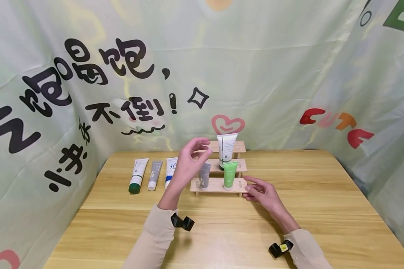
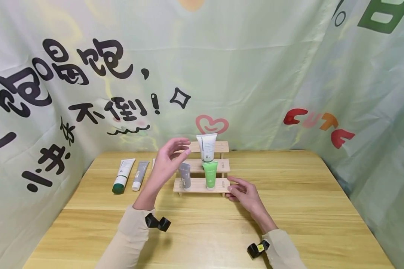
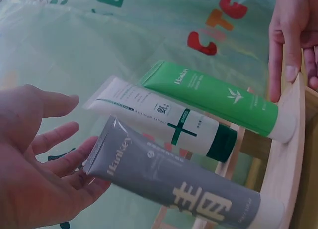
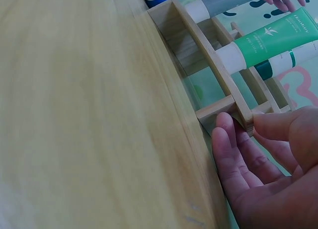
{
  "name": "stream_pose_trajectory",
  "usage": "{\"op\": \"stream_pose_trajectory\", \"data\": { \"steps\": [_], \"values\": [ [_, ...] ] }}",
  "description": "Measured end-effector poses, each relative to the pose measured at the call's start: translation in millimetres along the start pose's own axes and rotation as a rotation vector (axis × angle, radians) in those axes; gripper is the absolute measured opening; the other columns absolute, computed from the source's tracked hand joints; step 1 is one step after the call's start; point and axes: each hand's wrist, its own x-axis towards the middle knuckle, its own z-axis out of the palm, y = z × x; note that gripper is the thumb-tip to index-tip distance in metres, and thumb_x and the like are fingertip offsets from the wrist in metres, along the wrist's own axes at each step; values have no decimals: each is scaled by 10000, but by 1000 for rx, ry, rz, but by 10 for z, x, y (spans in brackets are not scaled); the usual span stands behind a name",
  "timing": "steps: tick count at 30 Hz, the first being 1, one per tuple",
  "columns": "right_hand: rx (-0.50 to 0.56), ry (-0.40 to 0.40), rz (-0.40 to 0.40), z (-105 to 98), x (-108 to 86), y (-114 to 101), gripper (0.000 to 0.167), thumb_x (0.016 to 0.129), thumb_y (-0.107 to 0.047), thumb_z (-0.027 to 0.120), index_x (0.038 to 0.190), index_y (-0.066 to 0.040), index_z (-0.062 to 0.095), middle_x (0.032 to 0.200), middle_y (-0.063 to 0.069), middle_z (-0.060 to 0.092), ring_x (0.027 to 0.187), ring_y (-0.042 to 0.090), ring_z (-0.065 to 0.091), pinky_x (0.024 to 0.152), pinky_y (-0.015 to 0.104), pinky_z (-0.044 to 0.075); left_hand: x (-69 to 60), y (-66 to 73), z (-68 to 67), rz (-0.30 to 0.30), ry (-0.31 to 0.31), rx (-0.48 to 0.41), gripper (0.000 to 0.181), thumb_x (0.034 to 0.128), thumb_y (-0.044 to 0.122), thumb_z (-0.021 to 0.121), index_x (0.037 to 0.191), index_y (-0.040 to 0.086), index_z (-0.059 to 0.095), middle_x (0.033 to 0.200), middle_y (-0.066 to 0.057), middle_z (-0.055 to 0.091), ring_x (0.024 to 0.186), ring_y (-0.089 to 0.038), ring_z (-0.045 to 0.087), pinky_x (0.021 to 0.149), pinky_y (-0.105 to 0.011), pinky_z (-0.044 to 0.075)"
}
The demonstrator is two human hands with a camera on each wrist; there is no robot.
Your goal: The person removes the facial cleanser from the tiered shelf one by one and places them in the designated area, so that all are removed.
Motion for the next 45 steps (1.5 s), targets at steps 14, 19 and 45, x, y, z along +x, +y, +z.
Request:
{"op": "stream_pose_trajectory", "data": {
  "steps": [14,19,45],
  "values": [
    [9,-1,-13,-2,23,-9,487,1017,-28,619,1480,44,485,1214,267,679,927,251,740,833,343,608,252,98,196,-47,-52,168,396,959,184,739,1329,96,626,1209,-94,696,1124,-230,652,950,-373,555],
    [13,-4,-18,-1,25,-31,484,1017,-12,610,1480,44,484,1226,288,669,930,262,737,834,345,609,288,101,221,-60,-67,231,354,960,201,740,1286,98,649,1151,-49,703,1099,-196,658,901,-316,561],
    [11,-8,-20,-14,-5,15,490,1021,-27,614,1486,42,479,1221,284,673,945,287,734,833,352,610,360,56,107,-87,7,108,228,942,95,743,1155,49,676,1118,-114,712,1054,-242,681,884,-304,585]
  ]
}}
